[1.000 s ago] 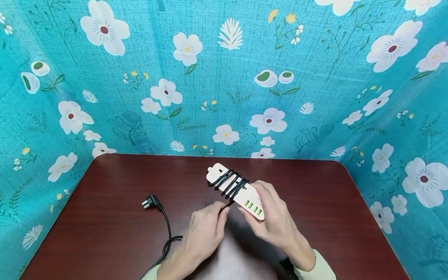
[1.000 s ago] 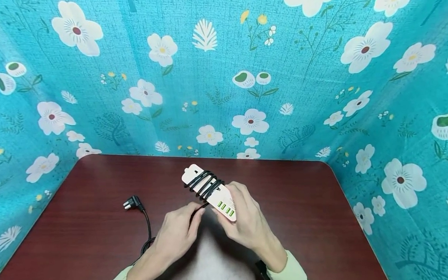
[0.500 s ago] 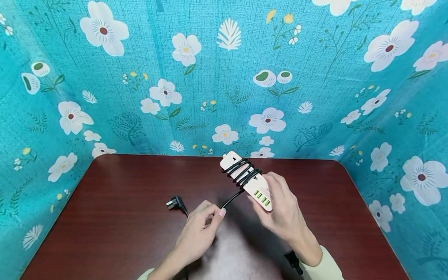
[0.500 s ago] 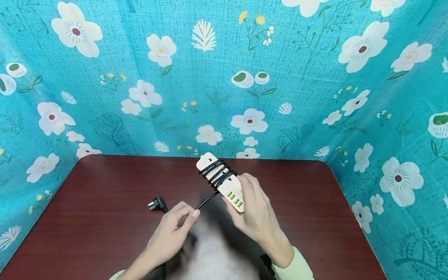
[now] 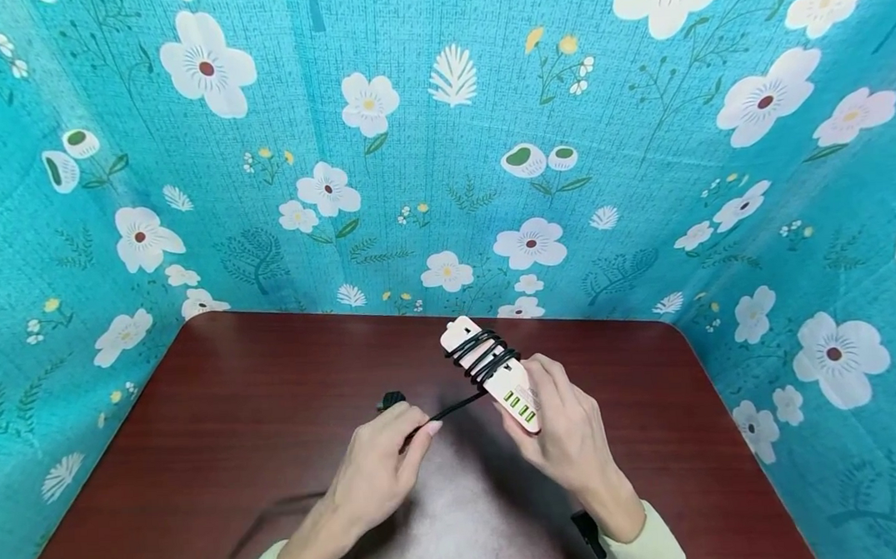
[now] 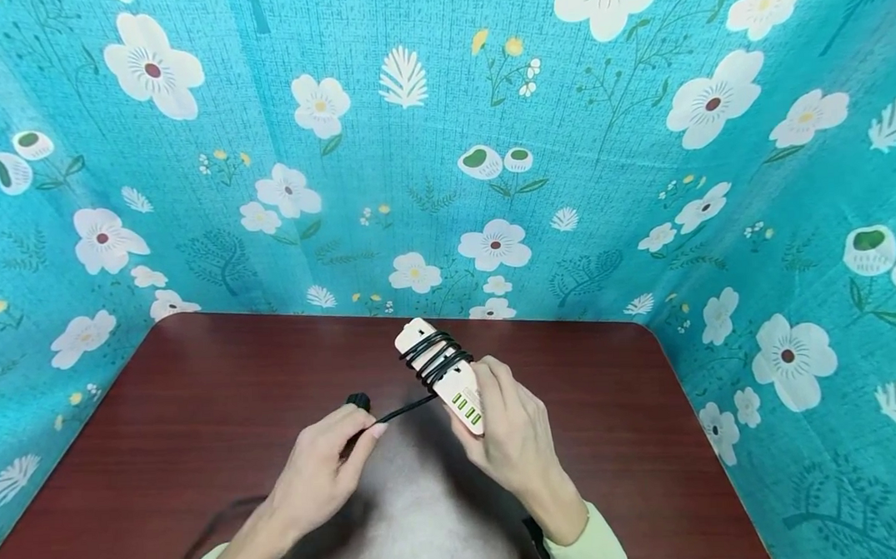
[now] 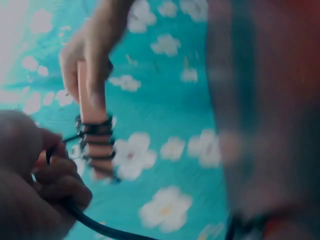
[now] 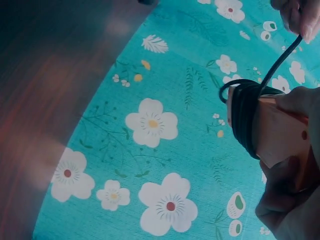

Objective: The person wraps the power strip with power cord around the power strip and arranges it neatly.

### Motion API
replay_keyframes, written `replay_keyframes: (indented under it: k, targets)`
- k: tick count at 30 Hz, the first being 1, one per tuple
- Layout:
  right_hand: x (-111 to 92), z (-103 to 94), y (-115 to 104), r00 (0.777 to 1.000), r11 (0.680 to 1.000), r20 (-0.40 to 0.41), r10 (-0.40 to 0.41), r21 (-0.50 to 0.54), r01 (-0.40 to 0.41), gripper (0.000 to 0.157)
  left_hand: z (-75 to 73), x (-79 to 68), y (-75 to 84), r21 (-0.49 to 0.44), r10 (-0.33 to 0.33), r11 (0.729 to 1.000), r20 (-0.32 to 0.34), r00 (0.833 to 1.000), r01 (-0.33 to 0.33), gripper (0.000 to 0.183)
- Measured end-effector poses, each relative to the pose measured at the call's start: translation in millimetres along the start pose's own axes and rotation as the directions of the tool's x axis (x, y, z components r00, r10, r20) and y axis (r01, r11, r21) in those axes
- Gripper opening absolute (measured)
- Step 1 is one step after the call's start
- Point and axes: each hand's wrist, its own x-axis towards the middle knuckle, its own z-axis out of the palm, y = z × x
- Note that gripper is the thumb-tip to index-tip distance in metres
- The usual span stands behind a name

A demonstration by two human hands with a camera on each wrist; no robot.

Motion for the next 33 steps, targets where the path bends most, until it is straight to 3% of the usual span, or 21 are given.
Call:
replay_keyframes:
  k: [2, 4, 7, 10, 12, 14, 21, 25, 28, 33]
  targets:
    - [-1.3, -1.2, -3.1, 0.999, 1.0, 0.038, 0.015, 0.01, -0.015, 0.052, -4.7, 3.1, -2.0, 0.185, 0.182, 0.967, -0.019, 0.983, -0.175, 0.03]
    - [-2.0, -2.2, -6.7, 0.997, 0.999, 0.072, 0.028, 0.014, -0.029, 0.058, -9.9, 7.0, -3.1, 0.337, 0.34, 0.886, -0.008, 0.94, -0.317, 0.035]
    - [-2.1, -3.5, -12.6, 0.994, 0.999, 0.103, 0.035, 0.024, -0.037, 0.07, -16.9, 13.0, -2.6, 0.464, 0.491, 0.762, 0.041, 0.87, -0.452, 0.036]
    - [-1.1, -4.9, -17.2, 0.992, 0.999, 0.116, 0.04, 0.02, -0.042, 0.074, -22.0, 18.7, -0.7, 0.525, 0.579, 0.666, 0.085, 0.811, -0.53, 0.031]
    - [-0.3, -5.7, -19.0, 0.991, 0.999, 0.124, 0.042, 0.017, -0.044, 0.075, -24.8, 21.8, 0.6, 0.547, 0.604, 0.626, 0.11, 0.789, -0.555, 0.03]
    - [0.3, -5.7, -20.3, 0.99, 0.999, 0.137, 0.042, 0.011, -0.044, 0.074, -27.1, 24.4, 1.6, 0.558, 0.614, 0.604, 0.128, 0.779, -0.569, 0.03]
    - [0.3, -2.8, -22.1, 0.984, 1.0, 0.177, 0.01, 0.004, -0.011, 0.068, -34.3, 28.7, 2.3, 0.582, 0.603, 0.537, 0.242, 0.76, -0.611, 0.03]
    - [0.6, -2.7, -25.7, 0.975, 1.0, 0.221, 0.002, 0.0, -0.002, 0.069, -37.8, 33.3, 0.4, 0.557, 0.612, 0.525, 0.279, 0.74, -0.643, 0.03]
    - [1.9, -3.4, -29.4, 0.956, 1.0, 0.292, -0.001, 0.018, -0.005, 0.067, -39.8, 38.5, -1.8, 0.51, 0.622, 0.554, 0.271, 0.734, -0.658, 0.031]
    - [5.0, -8.0, -33.1, 0.905, 0.995, 0.425, -0.024, 0.099, -0.021, 0.062, -40.6, 47.8, -6.1, 0.364, 0.58, 0.67, 0.286, 0.762, -0.647, 0.016]
